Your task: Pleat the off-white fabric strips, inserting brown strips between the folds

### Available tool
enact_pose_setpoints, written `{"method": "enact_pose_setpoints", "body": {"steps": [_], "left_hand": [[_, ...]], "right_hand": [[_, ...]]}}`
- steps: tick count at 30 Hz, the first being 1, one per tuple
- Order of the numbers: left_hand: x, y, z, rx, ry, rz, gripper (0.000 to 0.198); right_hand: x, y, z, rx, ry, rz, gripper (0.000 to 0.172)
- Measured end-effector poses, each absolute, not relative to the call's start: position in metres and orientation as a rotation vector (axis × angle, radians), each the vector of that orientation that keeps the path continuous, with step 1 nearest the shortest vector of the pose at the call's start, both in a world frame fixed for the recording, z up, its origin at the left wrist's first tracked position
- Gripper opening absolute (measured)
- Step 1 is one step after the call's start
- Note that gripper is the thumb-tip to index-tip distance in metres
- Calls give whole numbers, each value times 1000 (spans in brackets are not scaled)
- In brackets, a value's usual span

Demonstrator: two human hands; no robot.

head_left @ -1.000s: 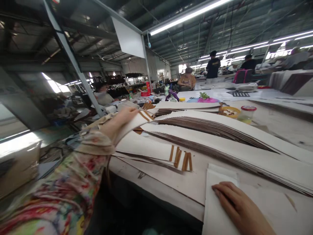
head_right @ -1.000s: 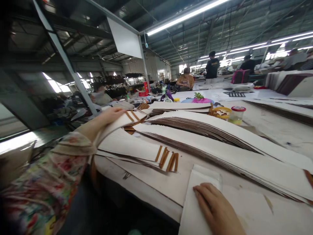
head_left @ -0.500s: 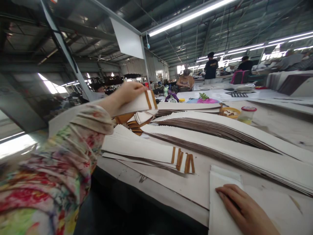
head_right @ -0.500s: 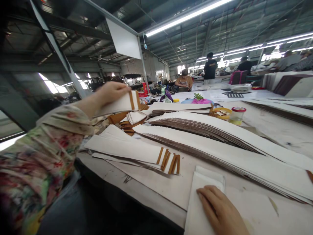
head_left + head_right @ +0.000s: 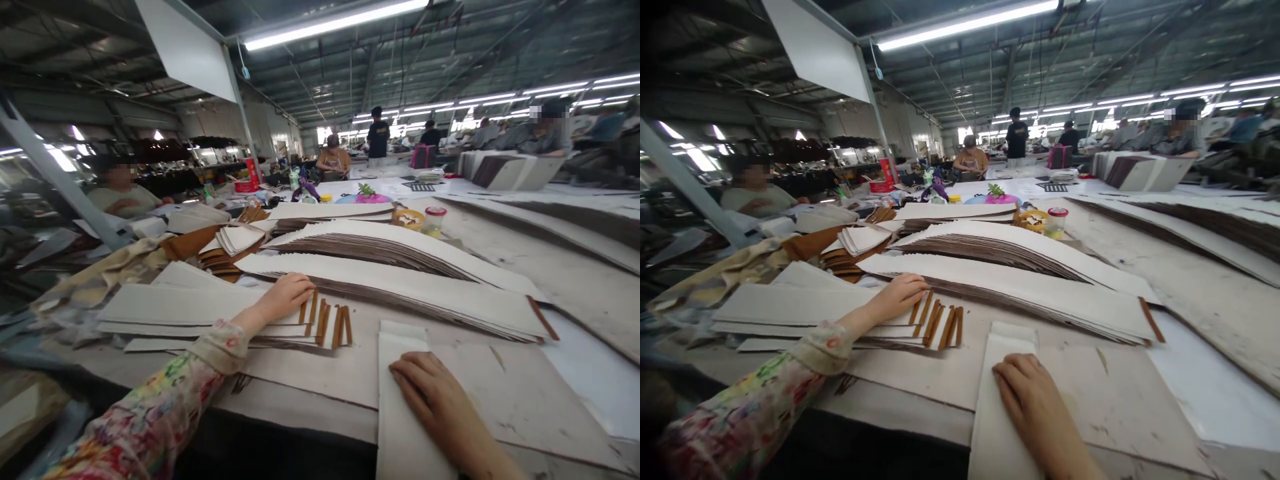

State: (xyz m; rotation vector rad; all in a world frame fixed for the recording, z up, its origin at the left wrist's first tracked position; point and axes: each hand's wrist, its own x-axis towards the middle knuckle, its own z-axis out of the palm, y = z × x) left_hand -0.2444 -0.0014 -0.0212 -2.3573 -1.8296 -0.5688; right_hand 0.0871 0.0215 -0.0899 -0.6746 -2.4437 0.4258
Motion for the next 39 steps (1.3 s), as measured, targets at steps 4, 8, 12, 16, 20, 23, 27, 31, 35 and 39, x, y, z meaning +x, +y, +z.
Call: {"method": "enact_pose_setpoints", "body": {"steps": [4,8,12,16,20,23,27,31,35,39], "left_hand": [[-184,5,-15,-2540,-1703,-769,21],[-115,14,-24,-2747,-1568,-760,19],[-80,20,-39,-2784,-1528,-821,18],[-76,18,-51,-2824,-1542,-837,20],[-79,14,-61,-2857,-1568,-741,28],[-79,15,-64,-2837,-1624,-712,34],[-77,15,-62,-2833,-1662,-687,37],[-76,15,-62,-2829,-1678,-695,37],[-77,15,-64,-2823,-1689,-692,37],[-77,16,-64,-2836,-1689,-680,38]], "right_hand": [[85,16,-84,-730,-2449,336,16],[89,5,-82,-728,-2449,363,16],[96,-7,-88,-720,-2425,416,17],[99,-12,-93,-741,-2372,445,18],[102,-8,-94,-825,-2300,486,21],[111,4,-95,-980,-2195,400,23],[125,26,-96,-1147,-2153,314,27],[125,33,-90,-1169,-2275,318,28],[120,34,-83,-1173,-2300,352,23],[117,44,-80,-1211,-2267,489,12]]}}
